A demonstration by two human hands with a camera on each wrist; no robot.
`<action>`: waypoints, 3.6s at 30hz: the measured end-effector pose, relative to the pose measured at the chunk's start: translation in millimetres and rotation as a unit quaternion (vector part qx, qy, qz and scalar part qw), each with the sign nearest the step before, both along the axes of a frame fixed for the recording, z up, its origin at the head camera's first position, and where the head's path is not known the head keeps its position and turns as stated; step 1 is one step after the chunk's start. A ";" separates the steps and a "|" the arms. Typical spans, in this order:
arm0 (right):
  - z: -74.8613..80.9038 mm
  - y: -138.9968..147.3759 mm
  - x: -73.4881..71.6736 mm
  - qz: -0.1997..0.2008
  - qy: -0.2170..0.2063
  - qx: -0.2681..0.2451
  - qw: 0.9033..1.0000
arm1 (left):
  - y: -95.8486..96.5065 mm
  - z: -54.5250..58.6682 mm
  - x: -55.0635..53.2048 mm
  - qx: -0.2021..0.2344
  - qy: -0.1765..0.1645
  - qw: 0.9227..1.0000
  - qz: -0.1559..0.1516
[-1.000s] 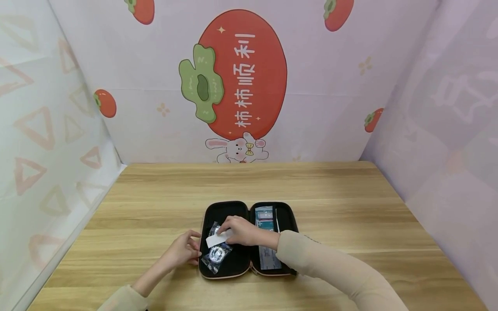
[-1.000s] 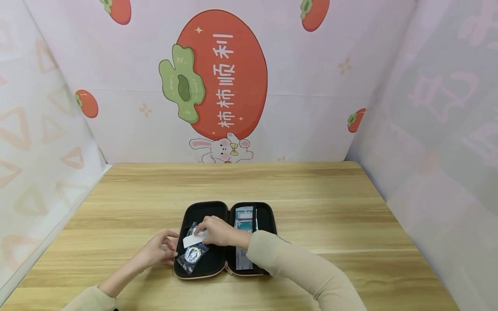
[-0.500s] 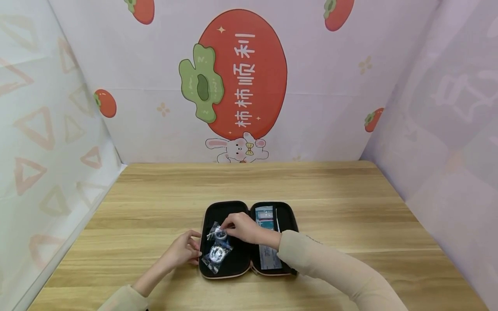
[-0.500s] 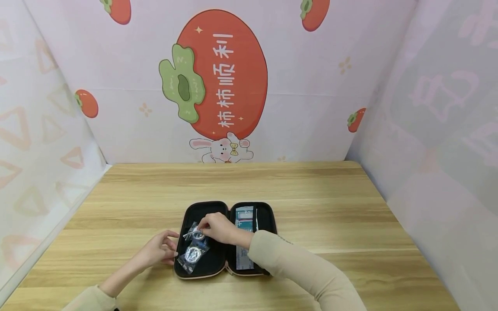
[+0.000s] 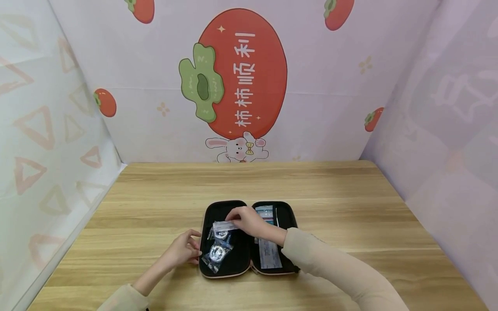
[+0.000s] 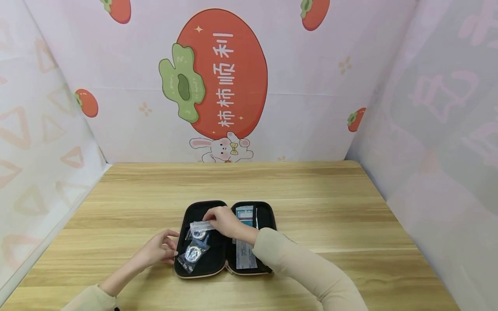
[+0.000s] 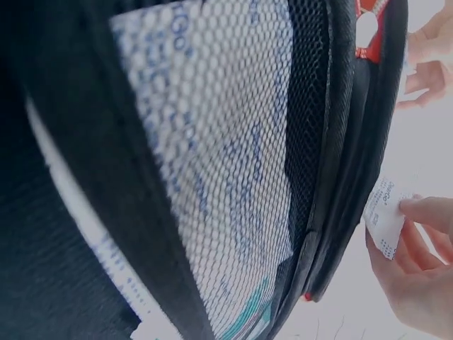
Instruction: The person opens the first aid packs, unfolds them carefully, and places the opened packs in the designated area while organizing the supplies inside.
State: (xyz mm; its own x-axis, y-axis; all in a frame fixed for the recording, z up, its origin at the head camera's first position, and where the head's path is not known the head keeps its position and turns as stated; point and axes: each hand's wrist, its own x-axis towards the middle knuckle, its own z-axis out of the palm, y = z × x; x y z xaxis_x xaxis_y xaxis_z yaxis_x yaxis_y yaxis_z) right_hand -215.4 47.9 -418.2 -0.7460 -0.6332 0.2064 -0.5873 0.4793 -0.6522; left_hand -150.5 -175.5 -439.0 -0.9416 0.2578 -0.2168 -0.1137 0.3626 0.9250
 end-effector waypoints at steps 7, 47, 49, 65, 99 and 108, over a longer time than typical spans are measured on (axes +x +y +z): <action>2.2 11.3 0.0 -0.033 -0.022 -0.004 0.999 | 0.2 0.1 0.1 -0.002 0.004 1.000 0.001; -0.5 89.6 4.7 -0.121 -0.112 -0.099 0.981 | 0.2 -1.9 -0.9 -0.013 0.004 1.000 0.005; -0.8 94.4 5.5 -0.129 -0.120 -0.095 0.980 | 0.4 -1.7 -0.9 -0.013 0.005 1.000 0.006; -5.0 128.0 16.2 -0.139 -0.168 -0.084 0.972 | 0.8 -0.9 -0.1 -0.011 0.007 1.000 0.003; -13.8 130.9 37.2 -0.199 -0.325 -0.128 0.915 | 0.6 -3.9 -1.1 -0.015 0.007 1.000 0.011; -13.7 131.8 36.4 -0.196 -0.334 -0.125 0.914 | 2.3 -3.2 -2.6 -0.023 0.006 1.000 0.017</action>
State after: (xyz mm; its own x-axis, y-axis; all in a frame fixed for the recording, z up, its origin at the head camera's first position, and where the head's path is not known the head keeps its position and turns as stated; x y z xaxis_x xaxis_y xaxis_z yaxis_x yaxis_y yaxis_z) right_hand -179.0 179.8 -432.0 -0.9177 -0.2865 -0.2753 0.1658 0.3536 -0.9206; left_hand -153.2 -173.2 -442.2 -0.9523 0.2156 -0.2162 -0.1155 0.4011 0.9087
